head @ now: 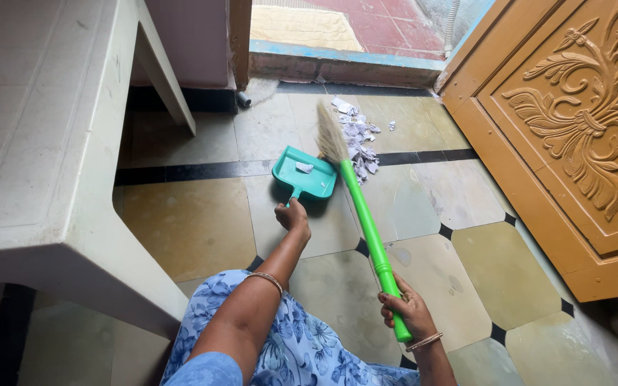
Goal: The person sweeps scraps of paper into a dustpan using a broom and then lifts the dustpan.
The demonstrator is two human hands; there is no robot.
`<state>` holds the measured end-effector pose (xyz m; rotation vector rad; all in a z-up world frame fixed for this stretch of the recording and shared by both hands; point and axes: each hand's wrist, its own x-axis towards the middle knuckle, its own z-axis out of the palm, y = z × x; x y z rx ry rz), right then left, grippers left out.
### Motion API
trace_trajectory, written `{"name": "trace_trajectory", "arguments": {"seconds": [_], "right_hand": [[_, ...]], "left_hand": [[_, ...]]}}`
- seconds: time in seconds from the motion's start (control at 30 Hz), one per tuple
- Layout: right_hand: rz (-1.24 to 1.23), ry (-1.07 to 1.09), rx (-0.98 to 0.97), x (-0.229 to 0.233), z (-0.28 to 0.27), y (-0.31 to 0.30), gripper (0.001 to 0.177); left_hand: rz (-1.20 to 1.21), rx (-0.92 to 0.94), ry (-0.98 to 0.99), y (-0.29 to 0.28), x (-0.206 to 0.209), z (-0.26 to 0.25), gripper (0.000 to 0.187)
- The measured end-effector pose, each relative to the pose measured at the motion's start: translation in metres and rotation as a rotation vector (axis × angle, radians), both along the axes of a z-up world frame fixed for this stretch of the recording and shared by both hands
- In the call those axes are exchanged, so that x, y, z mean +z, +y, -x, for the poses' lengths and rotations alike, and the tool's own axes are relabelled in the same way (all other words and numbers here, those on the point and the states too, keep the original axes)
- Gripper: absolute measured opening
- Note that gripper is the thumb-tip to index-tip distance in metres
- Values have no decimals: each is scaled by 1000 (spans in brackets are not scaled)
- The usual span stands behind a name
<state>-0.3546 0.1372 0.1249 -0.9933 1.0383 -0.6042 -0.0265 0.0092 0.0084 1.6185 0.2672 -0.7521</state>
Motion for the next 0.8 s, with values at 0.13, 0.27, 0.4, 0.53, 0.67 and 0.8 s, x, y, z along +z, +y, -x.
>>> {"name": "trace_trajectory", "arguments": {"seconds": [0.13,0.27,0.4,0.53,0.67,0.8], "right_hand": [[109,-85,-53,-2,24,-10,83],[402,269,-198,-11,31,-15,90],[398,748,-236,-19,38,-29,94],[414,862,-207,-25,44,-29,94],[366,930,-283,-31,45,-44,91],[637,1055,-322,-48,37,-91,90]], "left_hand": [[5,-7,-11,1,-2,-3,59],[-23,-24,-60,-8,-13,0,60],[-24,-43,-175,-10,-11,-1,62],[45,-75,-6,-4,10,-3,59],[42,-47,-42,-7,4,-1,65],[-91,-135,-96,-13,0,4,67]]}}
